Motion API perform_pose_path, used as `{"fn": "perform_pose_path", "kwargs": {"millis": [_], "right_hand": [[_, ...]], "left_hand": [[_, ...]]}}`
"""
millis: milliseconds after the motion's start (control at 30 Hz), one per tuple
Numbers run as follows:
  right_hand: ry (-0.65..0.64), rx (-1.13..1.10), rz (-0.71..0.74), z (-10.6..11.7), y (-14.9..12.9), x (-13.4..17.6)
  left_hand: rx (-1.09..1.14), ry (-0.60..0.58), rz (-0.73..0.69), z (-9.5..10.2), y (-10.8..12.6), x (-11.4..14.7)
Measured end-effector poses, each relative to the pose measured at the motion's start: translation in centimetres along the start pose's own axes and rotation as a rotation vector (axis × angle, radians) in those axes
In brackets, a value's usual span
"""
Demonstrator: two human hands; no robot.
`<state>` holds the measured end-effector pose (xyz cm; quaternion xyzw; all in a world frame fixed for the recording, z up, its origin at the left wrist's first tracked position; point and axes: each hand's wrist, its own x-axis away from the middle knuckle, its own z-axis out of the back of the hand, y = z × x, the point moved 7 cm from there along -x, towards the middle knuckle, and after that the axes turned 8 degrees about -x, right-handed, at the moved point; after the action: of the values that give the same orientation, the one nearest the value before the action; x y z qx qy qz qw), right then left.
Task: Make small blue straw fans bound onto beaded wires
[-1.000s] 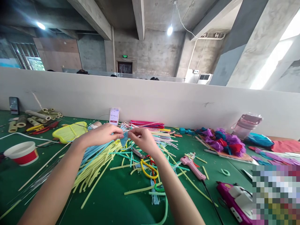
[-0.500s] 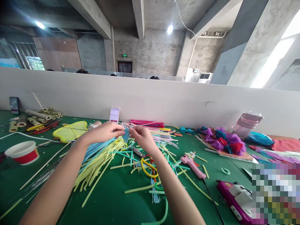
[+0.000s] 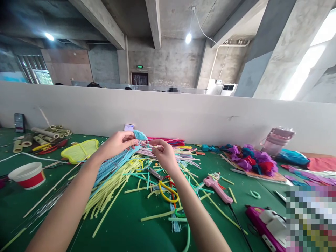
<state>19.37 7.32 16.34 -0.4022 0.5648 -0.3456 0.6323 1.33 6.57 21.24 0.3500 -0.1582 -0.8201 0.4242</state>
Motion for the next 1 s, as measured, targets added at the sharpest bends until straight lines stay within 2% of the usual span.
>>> {"fn": "perform_pose_path", "kwargs": {"millis": [200, 500, 600, 767, 1000], "right_hand": [[0.024, -0.108, 0.024, 0.1, -0.6, 0.2], [0.002, -0.145, -0.001, 0.0, -0.6, 0.4], [-0.060, -0.231, 0.005, -0.7, -1.4, 0.9], [-0.133, -0.334, 0.047, -1.6, -2.6, 1.6], [-0.194, -0.413, 0.070, -2.3, -3.8, 2.3]], "left_hand": [[-0.072, 0.039, 0.004, 0.5, 0.4, 0.2], [-0.147, 0.087, 0.032, 1.0, 0.6, 0.5], [-0.108, 0.060, 0.068, 1.0, 0.4, 0.7], [-0.136, -0.077, 0.136, -0.2, 0.1, 0.8], [-0.164, -0.100, 0.103, -0.9, 0.6, 0.8]]}}
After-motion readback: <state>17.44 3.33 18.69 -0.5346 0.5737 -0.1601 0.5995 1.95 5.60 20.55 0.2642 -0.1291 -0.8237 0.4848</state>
